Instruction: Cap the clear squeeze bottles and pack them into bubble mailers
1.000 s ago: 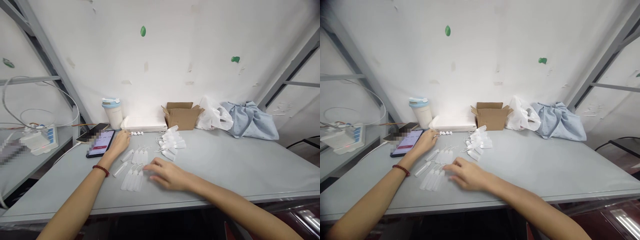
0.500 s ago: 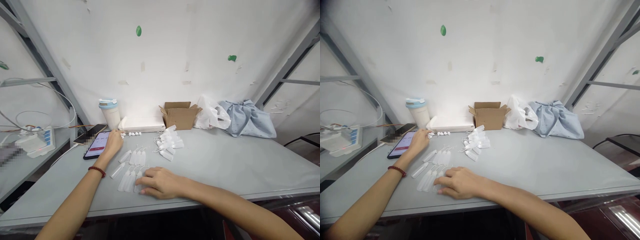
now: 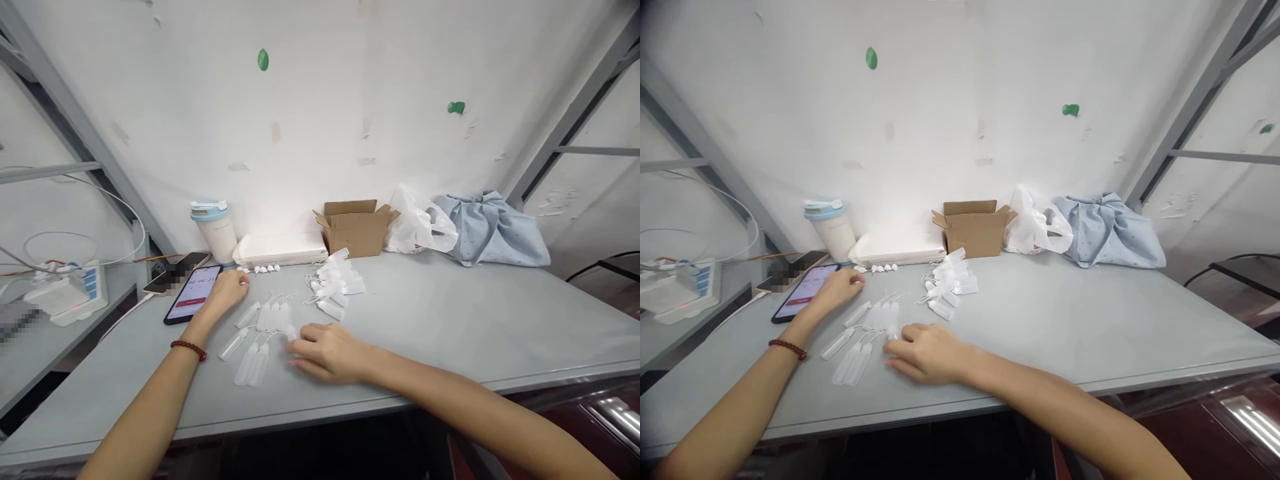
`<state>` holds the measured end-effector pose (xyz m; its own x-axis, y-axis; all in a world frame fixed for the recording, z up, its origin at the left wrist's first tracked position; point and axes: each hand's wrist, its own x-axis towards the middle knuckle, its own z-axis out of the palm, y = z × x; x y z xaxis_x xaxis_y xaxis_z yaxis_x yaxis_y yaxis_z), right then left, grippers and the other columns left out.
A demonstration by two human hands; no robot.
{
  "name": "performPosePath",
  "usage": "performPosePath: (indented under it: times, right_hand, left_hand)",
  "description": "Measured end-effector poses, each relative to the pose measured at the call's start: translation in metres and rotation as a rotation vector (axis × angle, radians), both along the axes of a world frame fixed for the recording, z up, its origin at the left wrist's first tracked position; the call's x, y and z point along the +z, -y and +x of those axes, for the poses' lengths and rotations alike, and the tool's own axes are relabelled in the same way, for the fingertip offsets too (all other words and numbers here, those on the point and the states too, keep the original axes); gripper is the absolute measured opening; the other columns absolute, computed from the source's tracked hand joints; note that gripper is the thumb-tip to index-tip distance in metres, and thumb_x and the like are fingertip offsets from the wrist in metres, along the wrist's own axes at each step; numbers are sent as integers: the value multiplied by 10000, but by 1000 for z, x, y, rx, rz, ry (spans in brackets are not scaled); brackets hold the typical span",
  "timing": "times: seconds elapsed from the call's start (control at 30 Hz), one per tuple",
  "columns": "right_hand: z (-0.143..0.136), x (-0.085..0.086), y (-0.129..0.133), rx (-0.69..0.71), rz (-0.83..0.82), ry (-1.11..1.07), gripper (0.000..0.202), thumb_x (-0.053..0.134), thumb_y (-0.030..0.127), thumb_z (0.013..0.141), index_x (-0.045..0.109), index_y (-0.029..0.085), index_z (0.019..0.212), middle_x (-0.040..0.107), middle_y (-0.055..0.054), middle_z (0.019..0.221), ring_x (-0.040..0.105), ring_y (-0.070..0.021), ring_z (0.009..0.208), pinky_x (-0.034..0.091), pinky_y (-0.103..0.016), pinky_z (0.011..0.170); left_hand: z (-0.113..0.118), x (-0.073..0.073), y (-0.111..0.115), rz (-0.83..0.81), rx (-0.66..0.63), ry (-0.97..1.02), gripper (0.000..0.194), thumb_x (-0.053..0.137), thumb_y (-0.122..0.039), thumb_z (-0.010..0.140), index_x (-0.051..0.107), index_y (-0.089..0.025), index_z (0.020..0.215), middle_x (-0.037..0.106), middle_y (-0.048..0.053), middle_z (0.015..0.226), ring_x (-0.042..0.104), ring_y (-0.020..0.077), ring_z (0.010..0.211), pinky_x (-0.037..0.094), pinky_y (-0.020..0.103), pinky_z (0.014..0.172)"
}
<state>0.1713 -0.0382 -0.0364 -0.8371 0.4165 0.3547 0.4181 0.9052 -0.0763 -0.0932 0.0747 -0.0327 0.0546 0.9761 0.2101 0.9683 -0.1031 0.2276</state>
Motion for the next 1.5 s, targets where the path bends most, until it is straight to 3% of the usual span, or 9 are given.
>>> performPosePath:
  times: [0.1,0.27,0.47,0.57,0.7,0.9,1.07,1.17,1.5]
  right_hand:
    - [3,0,-5,-36,38,-107,255,347,297,913,558,177,994,526,-31,743,449,-123,619,301,-223,523]
    - [4,-3,-13,-83,3,-265,167,392,212,880,547,180,932,514,-25,727,440,-121,610,330,-220,538]
    - [5,-1,-19,-68,-470,-495,60,443,196,855,493,189,888,557,-5,785,492,-89,624,414,-201,583]
    - [5,4,-20,-53,-643,-520,29,451,197,845,476,187,834,555,12,728,516,-86,613,415,-198,567]
    - [6,9,-19,-36,-735,-539,40,459,196,840,463,184,802,557,12,715,530,-88,610,413,-204,564]
    - [8,11,-19,-15,-832,-599,90,490,250,840,461,179,793,547,7,729,534,-93,621,410,-217,561]
    - [8,11,-22,59,-1102,-769,216,540,350,825,402,185,806,574,-20,820,534,-86,610,421,-231,541]
    - [9,11,-26,90,-1237,-831,287,582,370,799,350,201,791,601,-6,774,533,-83,565,420,-233,519]
    - [10,14,-27,119,-1337,-819,352,622,386,766,322,202,756,641,-27,829,549,-71,527,417,-232,511]
  left_hand:
    - [8,10,9,-33,-26,234,184,546,-225,626,675,-138,725,708,90,781,637,275,802,453,325,741]
    - [41,31,37,-285,-146,1113,233,704,-296,611,634,-160,786,697,47,831,640,226,888,461,320,842]
    - [81,35,66,-528,-376,1460,176,697,-259,698,552,-165,733,657,38,906,605,206,998,434,320,906]
    - [88,34,71,-559,-469,1537,185,698,-232,707,525,-180,750,628,5,890,589,196,1025,414,323,925]
    - [90,31,72,-587,-537,1547,178,689,-224,721,524,-187,779,618,6,912,578,186,1024,406,323,924]
    - [92,28,70,-577,-588,1497,167,673,-223,737,535,-167,814,627,31,888,595,146,849,454,264,761]
    - [90,30,70,-541,-604,1516,188,682,-185,721,523,-156,818,610,34,891,580,134,781,471,248,666]
    - [89,33,70,-540,-620,1518,167,662,-176,739,516,-156,818,612,42,901,582,139,766,482,260,641]
    - [91,28,70,-555,-598,1482,185,691,-243,718,605,-148,852,647,40,803,603,152,675,450,258,588]
